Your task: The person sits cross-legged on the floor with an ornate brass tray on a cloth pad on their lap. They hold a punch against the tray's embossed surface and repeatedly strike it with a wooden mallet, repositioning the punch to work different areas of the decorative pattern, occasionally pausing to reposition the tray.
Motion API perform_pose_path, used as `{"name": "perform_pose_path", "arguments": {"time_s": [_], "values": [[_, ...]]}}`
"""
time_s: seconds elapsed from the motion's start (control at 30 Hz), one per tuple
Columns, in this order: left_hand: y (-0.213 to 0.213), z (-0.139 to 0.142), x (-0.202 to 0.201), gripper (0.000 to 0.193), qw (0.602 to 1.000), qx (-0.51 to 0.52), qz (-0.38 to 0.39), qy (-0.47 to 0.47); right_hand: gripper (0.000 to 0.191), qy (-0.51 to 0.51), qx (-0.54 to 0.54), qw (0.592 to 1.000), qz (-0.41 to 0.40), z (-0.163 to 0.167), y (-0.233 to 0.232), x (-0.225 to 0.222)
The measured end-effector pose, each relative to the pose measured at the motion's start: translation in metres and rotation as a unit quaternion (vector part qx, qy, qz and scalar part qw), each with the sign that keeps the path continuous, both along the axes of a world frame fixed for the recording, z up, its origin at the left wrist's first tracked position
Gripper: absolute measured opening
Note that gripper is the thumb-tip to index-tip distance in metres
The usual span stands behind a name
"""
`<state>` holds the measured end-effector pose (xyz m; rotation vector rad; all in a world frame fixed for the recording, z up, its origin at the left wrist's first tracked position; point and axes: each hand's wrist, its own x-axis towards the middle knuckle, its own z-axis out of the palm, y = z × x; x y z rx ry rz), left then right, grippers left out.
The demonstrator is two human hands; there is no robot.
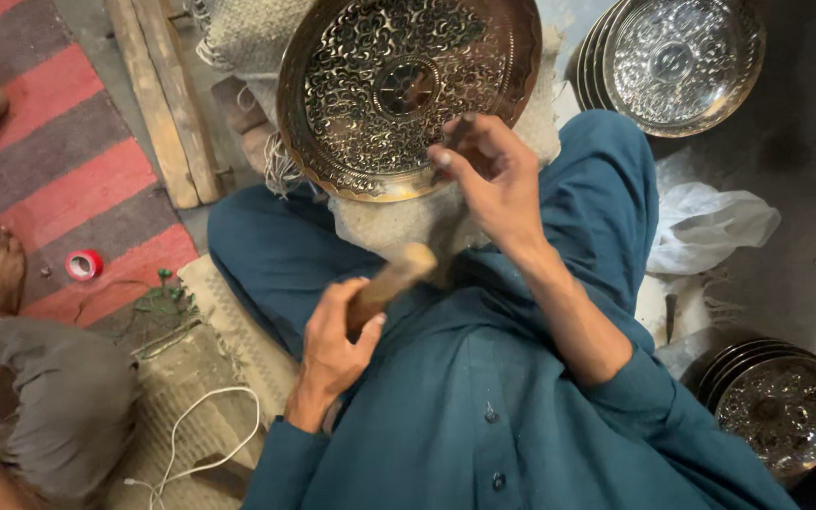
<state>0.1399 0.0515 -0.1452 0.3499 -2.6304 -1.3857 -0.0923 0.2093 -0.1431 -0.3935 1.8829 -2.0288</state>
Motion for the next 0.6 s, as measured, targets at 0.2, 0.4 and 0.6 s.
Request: {"name": "perform_pose_path", "arguments": {"time_s": [0.2,0.4,0.6], "values": [[-0.001,-0.001,-0.007,0.037,0.995,0.016,0.1,0.013,0.021,0.018,-0.021,1.0,0.014,0.003,-0.009,-0.001],[-0.011,0.011,-0.036,0.036,0.994,0.043,0.094,-0.032,0.031,0.039,0.011,0.999,0.001,0.015,-0.013,0.002],[-0.031,0.077,-0.068,0.06,0.999,-0.035,0.009,0.002,0.033,0.069,-0.017,0.997,-0.001,0.022,-0.014,0.005]]}}
